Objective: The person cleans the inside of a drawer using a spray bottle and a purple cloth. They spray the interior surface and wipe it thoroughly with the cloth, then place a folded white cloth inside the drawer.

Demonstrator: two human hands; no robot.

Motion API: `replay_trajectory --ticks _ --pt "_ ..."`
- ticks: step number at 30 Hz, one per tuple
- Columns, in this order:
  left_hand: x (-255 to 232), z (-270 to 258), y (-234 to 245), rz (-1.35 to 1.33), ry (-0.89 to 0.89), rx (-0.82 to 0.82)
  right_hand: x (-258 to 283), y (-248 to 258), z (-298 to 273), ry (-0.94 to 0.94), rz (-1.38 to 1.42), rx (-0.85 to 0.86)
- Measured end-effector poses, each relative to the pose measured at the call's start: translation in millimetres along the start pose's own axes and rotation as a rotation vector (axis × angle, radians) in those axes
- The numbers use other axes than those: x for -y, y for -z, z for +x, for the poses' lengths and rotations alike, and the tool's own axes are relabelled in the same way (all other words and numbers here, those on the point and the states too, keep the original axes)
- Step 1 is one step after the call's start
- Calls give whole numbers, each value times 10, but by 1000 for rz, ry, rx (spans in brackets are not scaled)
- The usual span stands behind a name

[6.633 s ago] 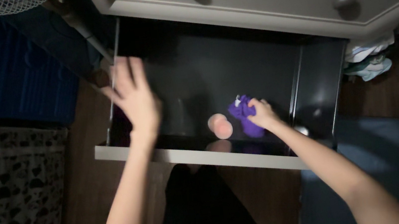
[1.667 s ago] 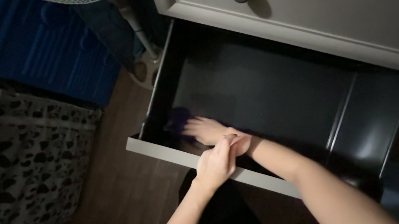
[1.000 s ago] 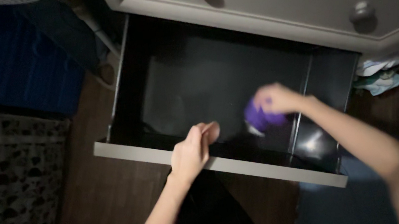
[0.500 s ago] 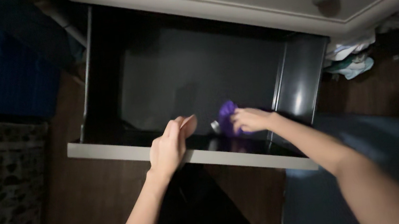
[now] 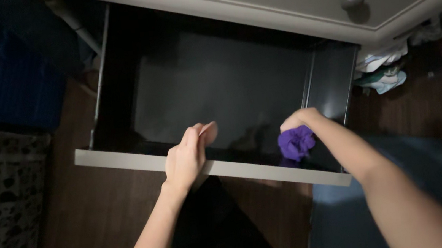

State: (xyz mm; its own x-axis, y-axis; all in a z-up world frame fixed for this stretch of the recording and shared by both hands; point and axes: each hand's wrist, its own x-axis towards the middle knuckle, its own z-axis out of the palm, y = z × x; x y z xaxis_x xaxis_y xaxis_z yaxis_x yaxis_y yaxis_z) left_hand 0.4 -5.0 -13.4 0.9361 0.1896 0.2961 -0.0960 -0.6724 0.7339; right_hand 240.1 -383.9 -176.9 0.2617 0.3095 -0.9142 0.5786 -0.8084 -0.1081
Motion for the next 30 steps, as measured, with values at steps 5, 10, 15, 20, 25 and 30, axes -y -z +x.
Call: replay_trajectory --ticks 5,10,15,20,25,30 --pt "12 -15 -11 17 33 14 353 56 -492 -28 -82 -597" --pt "13 9 9 9 20 53 717 -163 -1026 194 -297 -536" --pt "-33 11 9 25 42 80 1054 -320 -965 -156 -167 -392" --pt "31 -2 -34 25 49 104 1129 -593 -469 -433 149 -495" --pt "77 -10 -100 69 -34 76 885 -838 109 -581 399 -532" --pt "134 16 -131 81 -54 71 870 -797 436 -676 593 -528"
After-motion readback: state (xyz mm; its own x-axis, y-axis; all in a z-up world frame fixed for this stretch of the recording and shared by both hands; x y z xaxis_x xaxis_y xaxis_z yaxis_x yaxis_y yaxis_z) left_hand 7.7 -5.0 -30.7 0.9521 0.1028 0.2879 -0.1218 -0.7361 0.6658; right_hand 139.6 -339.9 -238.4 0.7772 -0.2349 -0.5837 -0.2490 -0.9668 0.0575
